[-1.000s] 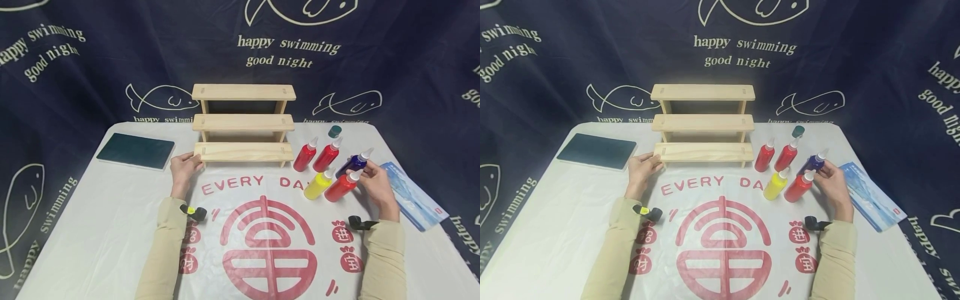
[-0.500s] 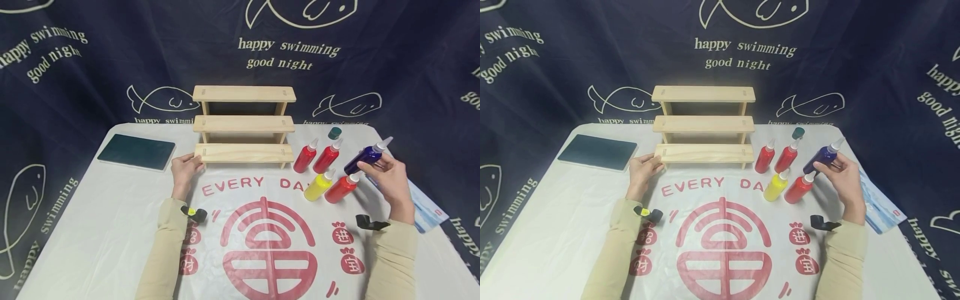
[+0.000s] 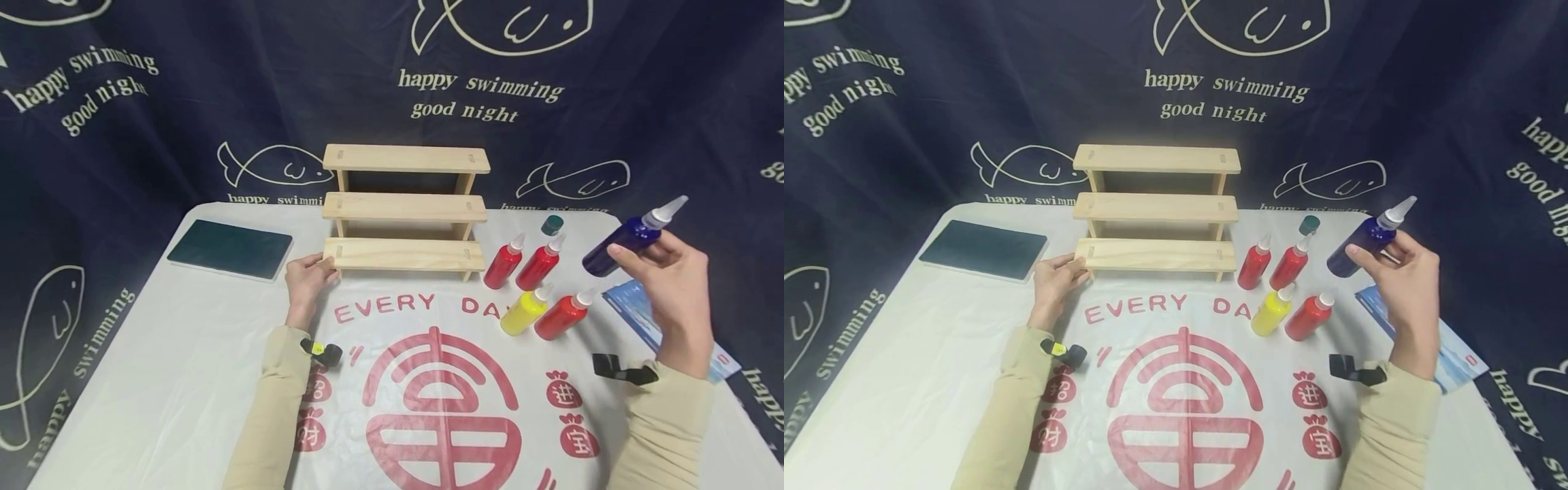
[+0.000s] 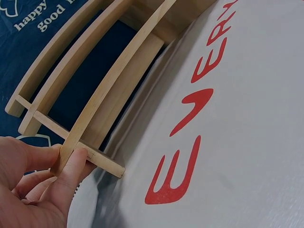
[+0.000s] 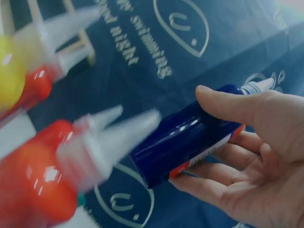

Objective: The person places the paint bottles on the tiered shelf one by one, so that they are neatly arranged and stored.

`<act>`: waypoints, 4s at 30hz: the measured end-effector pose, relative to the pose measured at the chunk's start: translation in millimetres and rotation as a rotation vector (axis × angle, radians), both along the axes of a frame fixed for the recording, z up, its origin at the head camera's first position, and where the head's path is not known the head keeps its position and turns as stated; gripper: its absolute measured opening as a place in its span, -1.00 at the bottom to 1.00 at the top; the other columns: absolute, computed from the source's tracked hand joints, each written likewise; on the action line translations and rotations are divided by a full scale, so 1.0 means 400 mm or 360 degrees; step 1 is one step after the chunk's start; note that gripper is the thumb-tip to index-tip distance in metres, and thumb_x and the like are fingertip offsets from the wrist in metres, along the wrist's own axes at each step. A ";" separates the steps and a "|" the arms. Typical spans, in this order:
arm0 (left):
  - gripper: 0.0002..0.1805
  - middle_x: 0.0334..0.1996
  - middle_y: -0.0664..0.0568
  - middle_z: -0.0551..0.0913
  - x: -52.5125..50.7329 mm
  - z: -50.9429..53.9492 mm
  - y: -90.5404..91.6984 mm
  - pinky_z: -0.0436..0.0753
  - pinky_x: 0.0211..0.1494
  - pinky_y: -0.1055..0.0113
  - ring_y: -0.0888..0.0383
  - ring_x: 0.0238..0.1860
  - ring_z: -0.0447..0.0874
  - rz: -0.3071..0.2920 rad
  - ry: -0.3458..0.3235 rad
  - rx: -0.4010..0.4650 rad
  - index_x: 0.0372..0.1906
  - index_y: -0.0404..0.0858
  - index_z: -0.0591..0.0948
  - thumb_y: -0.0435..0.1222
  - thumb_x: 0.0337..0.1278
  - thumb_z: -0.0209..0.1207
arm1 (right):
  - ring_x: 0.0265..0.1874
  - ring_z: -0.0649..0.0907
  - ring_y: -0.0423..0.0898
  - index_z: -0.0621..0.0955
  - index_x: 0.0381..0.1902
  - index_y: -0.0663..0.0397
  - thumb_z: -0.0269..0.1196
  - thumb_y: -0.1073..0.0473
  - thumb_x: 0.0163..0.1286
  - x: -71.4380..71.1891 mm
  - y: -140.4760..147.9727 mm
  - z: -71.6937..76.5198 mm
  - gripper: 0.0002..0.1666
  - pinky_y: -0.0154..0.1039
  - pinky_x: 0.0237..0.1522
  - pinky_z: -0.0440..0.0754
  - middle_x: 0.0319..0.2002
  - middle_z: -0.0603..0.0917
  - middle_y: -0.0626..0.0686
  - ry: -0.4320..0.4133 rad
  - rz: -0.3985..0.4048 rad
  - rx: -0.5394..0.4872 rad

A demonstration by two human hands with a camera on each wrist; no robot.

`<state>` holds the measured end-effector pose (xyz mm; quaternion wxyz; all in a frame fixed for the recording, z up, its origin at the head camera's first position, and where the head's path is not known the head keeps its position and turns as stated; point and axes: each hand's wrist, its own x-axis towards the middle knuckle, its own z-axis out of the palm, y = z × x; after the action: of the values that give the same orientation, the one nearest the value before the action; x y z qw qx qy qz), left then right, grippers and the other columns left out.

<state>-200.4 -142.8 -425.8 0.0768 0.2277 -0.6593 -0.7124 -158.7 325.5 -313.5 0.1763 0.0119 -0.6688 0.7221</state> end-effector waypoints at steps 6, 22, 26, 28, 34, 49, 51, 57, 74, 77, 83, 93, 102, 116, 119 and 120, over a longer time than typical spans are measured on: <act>-0.62 -0.08 -0.42 0.66 -0.002 0.002 0.003 0.79 -0.27 0.44 0.34 -0.53 0.72 -0.0002 -0.0010 0.0004 0.09 -0.52 0.58 -0.47 0.15 0.24 | -0.38 0.77 -0.27 0.69 -0.14 0.24 0.33 0.60 0.10 0.014 -0.046 0.051 -0.63 -0.58 -0.25 0.71 -0.36 0.80 -0.07 0.0104 -0.0004 0.0030; -0.61 -0.05 -0.43 0.63 0.003 -0.004 0.003 0.79 -0.22 0.40 0.27 -0.45 0.76 -0.0010 0.0021 0.0025 0.11 -0.55 0.56 -0.48 0.18 0.22 | -0.30 0.70 -0.48 0.65 0.04 0.05 0.41 0.31 0.21 0.021 -0.231 0.093 -0.59 -0.67 -0.09 0.61 -0.31 0.69 -0.36 -0.0144 0.0023 0.0717; -0.62 -0.06 -0.44 0.63 0.002 -0.003 0.003 0.79 -0.21 0.39 0.35 -0.52 0.71 0.0000 0.0035 0.0032 0.10 -0.55 0.56 -0.48 0.18 0.23 | -0.27 0.67 -0.53 0.58 0.15 0.13 0.40 0.20 0.25 0.017 -0.277 0.084 -0.50 -0.60 0.00 0.62 -0.27 0.65 -0.37 -0.0212 0.0048 0.0874; -0.61 -0.06 -0.44 0.63 0.002 -0.004 0.003 0.79 -0.21 0.38 0.33 -0.51 0.73 -0.0002 0.0037 0.0028 0.11 -0.55 0.56 -0.48 0.18 0.22 | -0.24 0.68 -0.50 0.55 0.18 0.19 0.39 0.20 0.26 0.015 -0.298 0.078 -0.46 -0.53 0.03 0.64 -0.20 0.68 -0.25 -0.0216 0.0065 0.0876; -0.62 -0.07 -0.42 0.65 0.003 -0.004 0.003 0.79 -0.21 0.40 0.08 -0.29 0.79 -0.0004 0.0023 -0.0018 0.10 -0.54 0.57 -0.46 0.18 0.23 | -0.04 0.72 -0.14 0.50 0.23 0.27 0.36 0.26 0.29 -0.002 -0.353 0.059 -0.43 -0.39 0.10 0.65 0.06 0.66 0.26 -0.0199 0.0139 0.0830; -0.65 -0.12 -0.37 0.69 -0.001 -0.013 0.010 0.79 -0.26 0.39 -0.03 -0.25 0.78 0.0022 0.0036 -0.0107 0.07 -0.50 0.61 -0.43 0.19 0.23 | 0.19 0.57 0.15 0.45 0.29 0.28 0.32 0.28 0.32 -0.089 -0.440 0.005 -0.40 -0.01 0.36 0.49 0.18 0.57 0.30 -0.0181 0.0188 0.0729; -0.65 -0.12 -0.36 0.69 -0.002 -0.013 0.011 0.79 -0.27 0.41 -0.06 -0.22 0.78 0.0027 0.0037 -0.0111 0.07 -0.49 0.61 -0.42 0.19 0.23 | 0.21 0.56 0.16 0.44 0.29 0.29 0.31 0.28 0.33 -0.102 -0.449 0.001 -0.41 -0.02 0.38 0.47 0.19 0.56 0.30 -0.0176 0.0174 0.0714; -0.65 -0.11 -0.35 0.69 0.000 -0.012 0.010 0.79 -0.27 0.41 -0.09 -0.20 0.77 0.0029 0.0039 -0.0124 0.07 -0.50 0.61 -0.42 0.19 0.23 | 0.20 0.54 0.18 0.41 0.25 0.40 0.25 0.37 0.35 -0.152 -0.477 -0.013 -0.46 -0.04 0.36 0.50 0.17 0.55 0.37 -0.0144 0.0164 0.0587; -0.66 -0.11 -0.38 0.68 -0.001 -0.019 0.017 0.80 -0.26 0.39 -0.10 -0.19 0.77 0.0045 0.0084 -0.0078 0.06 -0.51 0.60 -0.45 0.20 0.22 | 0.18 0.54 0.11 0.32 0.29 0.32 0.17 0.31 0.42 -0.253 -0.515 -0.016 -0.46 -0.06 0.30 0.54 0.18 0.53 0.33 -0.0222 0.0092 0.0665; -0.65 -0.11 -0.38 0.68 0.002 -0.016 0.016 0.80 -0.26 0.38 -0.10 -0.19 0.77 0.0045 0.0099 -0.0065 0.07 -0.52 0.59 -0.45 0.20 0.22 | 0.21 0.51 0.09 0.30 0.33 0.30 0.16 0.30 0.43 -0.270 -0.519 -0.014 -0.44 -0.08 0.36 0.47 0.21 0.51 0.33 -0.0245 0.0078 0.0702; -0.66 -0.13 -0.38 0.68 0.005 -0.014 0.017 0.80 -0.27 0.35 -0.11 -0.20 0.77 0.0066 0.0100 -0.0080 0.06 -0.52 0.60 -0.46 0.18 0.23 | 0.25 0.48 0.10 0.25 0.37 0.28 0.13 0.28 0.44 -0.297 -0.523 -0.014 -0.40 -0.08 0.38 0.44 0.25 0.48 0.33 -0.0267 0.0078 0.0722; -0.64 -0.10 -0.39 0.67 0.001 -0.020 0.022 0.80 -0.25 0.34 -0.14 -0.18 0.76 0.0053 0.0102 -0.0061 0.08 -0.53 0.58 -0.46 0.19 0.23 | 0.29 0.44 0.07 0.29 0.34 0.28 0.15 0.27 0.43 -0.320 -0.518 -0.017 -0.43 -0.13 0.43 0.37 0.26 0.47 0.30 -0.0298 0.0047 0.0710; -0.65 -0.11 -0.37 0.68 0.001 -0.023 0.022 0.81 -0.27 0.33 -0.10 -0.21 0.77 0.0065 0.0116 -0.0091 0.07 -0.51 0.60 -0.44 0.19 0.24 | 0.29 0.47 0.11 0.29 0.36 0.26 0.20 0.23 0.42 -0.326 -0.513 -0.020 -0.38 -0.10 0.42 0.41 0.28 0.48 0.30 -0.0284 0.0043 0.0744; -0.63 -0.08 -0.37 0.66 0.011 -0.015 0.019 0.80 -0.24 0.35 -0.11 -0.18 0.76 0.0052 0.0077 -0.0118 0.10 -0.49 0.59 -0.42 0.22 0.23 | 0.38 0.33 0.22 -0.08 0.52 0.22 0.22 -0.01 0.40 -0.266 -0.478 0.032 0.01 0.08 0.46 0.30 0.40 0.29 0.35 -0.0353 0.0152 0.0990; -0.63 -0.08 -0.36 0.66 0.012 -0.019 0.018 0.80 -0.24 0.36 -0.08 -0.18 0.77 0.0053 0.0074 -0.0125 0.10 -0.49 0.59 -0.41 0.21 0.23 | 0.44 0.22 0.25 -0.16 0.54 0.20 0.20 -0.07 0.41 -0.228 -0.462 0.063 0.06 0.15 0.48 0.24 0.46 0.15 0.39 -0.0361 0.0230 0.1056; -0.63 -0.08 -0.36 0.66 0.012 -0.020 0.018 0.80 -0.25 0.37 -0.07 -0.18 0.77 0.0052 0.0073 -0.0122 0.10 -0.49 0.59 -0.42 0.21 0.23 | 0.45 0.20 0.25 -0.17 0.54 0.20 0.19 -0.08 0.42 -0.215 -0.455 0.072 0.06 0.17 0.48 0.23 0.47 0.12 0.39 -0.0350 0.0255 0.1080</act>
<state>-195.8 -135.6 -433.9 0.1121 0.2188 -0.6804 -0.6904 -244.6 143.5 -284.6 0.0323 0.0445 -0.8822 0.4676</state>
